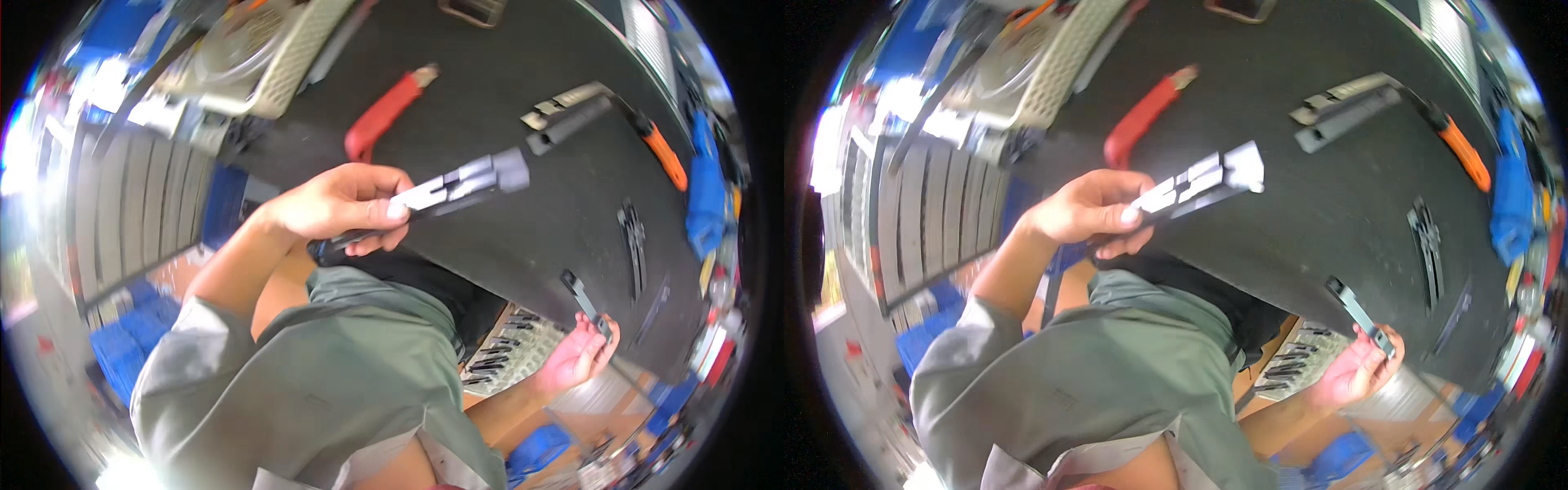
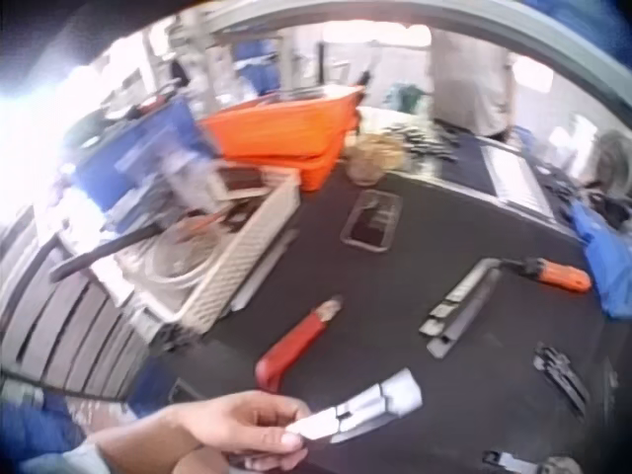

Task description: Manually assembling and inspecting small metal slide rails or hardware components.

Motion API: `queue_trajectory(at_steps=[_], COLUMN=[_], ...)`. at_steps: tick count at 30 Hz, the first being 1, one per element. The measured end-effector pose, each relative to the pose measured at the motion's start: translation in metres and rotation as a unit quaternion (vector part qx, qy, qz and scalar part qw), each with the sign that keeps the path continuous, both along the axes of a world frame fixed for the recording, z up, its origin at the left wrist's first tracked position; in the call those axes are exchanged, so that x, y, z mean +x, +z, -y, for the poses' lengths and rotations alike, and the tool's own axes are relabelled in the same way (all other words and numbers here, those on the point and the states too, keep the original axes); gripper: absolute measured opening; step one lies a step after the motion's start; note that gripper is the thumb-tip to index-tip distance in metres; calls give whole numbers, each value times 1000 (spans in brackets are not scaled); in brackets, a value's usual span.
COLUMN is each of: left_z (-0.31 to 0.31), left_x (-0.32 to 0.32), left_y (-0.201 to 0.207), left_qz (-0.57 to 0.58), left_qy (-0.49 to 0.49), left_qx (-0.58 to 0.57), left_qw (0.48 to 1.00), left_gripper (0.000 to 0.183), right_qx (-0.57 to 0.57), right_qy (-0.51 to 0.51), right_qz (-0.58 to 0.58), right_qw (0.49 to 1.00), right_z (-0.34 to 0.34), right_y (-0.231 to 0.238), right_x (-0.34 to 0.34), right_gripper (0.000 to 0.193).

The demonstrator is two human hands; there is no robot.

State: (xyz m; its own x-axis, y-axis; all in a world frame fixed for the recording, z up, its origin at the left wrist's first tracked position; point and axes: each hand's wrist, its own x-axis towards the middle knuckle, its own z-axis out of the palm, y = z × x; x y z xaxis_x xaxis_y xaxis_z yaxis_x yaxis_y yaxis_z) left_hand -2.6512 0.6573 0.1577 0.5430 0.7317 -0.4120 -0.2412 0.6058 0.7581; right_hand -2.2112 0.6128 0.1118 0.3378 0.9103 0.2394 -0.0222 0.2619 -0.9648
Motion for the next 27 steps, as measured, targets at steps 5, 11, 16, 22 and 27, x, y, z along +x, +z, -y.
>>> queue_trajectory(at_steps=[5, 11, 16, 22, 27], left_z=[80, 220, 264, 230, 107], left_x=[-74, -115, -96, -83, -90], left_y=[-72, -152, -264, -303, -301], left_qz=[89, 152, -190, -177, -258], left_qy=[-112, 165, 486, 418, 345], left_qx=[-42, -79, -213, -274, -182], left_qw=[989, 971, 826, 848, 884], left_gripper=[45, 34, 31, 31, 33], right_qx=[16, 25, 47, 65, 82], right_qy=[116, 205, 227, 238, 213], right_qz=[-16, -6, 10, 15, 26], right_qw=[993, 978, 973, 969, 973], right_z=[-18, -42, -58, -57, -50], right_y=[12, 26, 41, 74, 82], right_x=[19, -3, -23, -43, -44], right_gripper=[32, 28, 26, 24, 21])
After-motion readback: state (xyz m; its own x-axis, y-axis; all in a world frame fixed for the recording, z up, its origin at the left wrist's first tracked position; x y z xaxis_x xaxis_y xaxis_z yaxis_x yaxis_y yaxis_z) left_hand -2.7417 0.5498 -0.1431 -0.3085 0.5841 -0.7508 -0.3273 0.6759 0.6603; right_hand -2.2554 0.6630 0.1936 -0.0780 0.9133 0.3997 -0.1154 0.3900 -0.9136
